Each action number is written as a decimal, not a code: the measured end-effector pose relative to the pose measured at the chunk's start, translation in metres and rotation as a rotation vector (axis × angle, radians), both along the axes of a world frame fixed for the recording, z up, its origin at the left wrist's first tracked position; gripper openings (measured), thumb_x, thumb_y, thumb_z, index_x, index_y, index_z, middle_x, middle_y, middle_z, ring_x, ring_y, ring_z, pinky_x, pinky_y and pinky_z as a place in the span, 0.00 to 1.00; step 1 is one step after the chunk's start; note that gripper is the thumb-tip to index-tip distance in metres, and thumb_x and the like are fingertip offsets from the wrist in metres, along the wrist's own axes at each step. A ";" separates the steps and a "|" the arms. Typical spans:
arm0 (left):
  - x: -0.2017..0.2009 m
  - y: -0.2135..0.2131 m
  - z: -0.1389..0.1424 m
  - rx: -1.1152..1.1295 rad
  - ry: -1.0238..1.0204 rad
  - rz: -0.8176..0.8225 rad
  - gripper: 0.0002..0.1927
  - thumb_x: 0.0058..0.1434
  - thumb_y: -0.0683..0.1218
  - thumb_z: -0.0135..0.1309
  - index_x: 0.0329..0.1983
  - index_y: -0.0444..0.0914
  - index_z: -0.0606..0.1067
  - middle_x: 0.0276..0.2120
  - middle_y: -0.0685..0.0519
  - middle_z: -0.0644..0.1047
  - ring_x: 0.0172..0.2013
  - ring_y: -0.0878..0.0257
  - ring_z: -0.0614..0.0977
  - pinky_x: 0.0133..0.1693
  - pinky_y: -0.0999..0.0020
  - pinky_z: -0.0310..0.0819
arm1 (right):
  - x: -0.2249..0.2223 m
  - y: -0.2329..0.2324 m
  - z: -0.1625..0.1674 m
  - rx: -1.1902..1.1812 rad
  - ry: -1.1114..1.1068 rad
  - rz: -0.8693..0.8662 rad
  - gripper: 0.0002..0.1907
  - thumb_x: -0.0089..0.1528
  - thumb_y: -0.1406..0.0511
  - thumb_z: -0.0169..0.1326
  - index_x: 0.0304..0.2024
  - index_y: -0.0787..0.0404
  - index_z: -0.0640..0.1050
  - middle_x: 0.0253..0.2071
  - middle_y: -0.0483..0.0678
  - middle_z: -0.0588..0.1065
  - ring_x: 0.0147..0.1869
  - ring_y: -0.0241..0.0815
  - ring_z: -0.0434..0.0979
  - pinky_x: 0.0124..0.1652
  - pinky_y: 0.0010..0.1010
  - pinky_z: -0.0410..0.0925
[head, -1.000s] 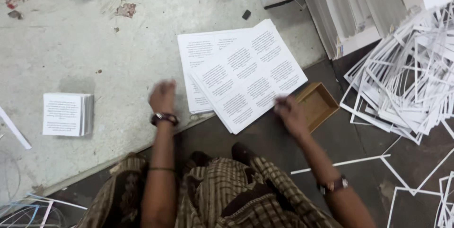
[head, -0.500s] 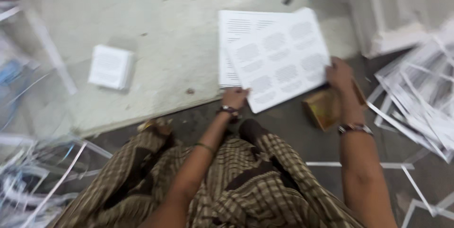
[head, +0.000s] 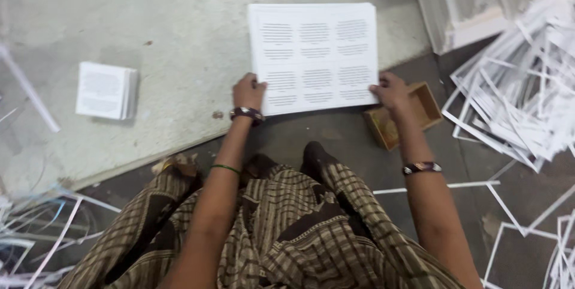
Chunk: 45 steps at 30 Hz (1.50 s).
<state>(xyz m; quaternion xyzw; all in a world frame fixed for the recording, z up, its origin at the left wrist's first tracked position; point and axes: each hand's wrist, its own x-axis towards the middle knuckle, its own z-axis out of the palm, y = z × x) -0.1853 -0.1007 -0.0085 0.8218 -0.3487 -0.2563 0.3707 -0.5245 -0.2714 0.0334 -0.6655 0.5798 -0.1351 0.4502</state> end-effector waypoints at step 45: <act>0.007 -0.035 0.000 0.270 -0.104 0.143 0.22 0.53 0.51 0.68 0.51 0.41 0.81 0.41 0.42 0.75 0.42 0.44 0.80 0.45 0.50 0.75 | 0.053 -0.040 0.019 0.405 -0.339 -0.207 0.25 0.61 0.63 0.60 0.55 0.73 0.75 0.48 0.60 0.80 0.50 0.52 0.82 0.48 0.36 0.75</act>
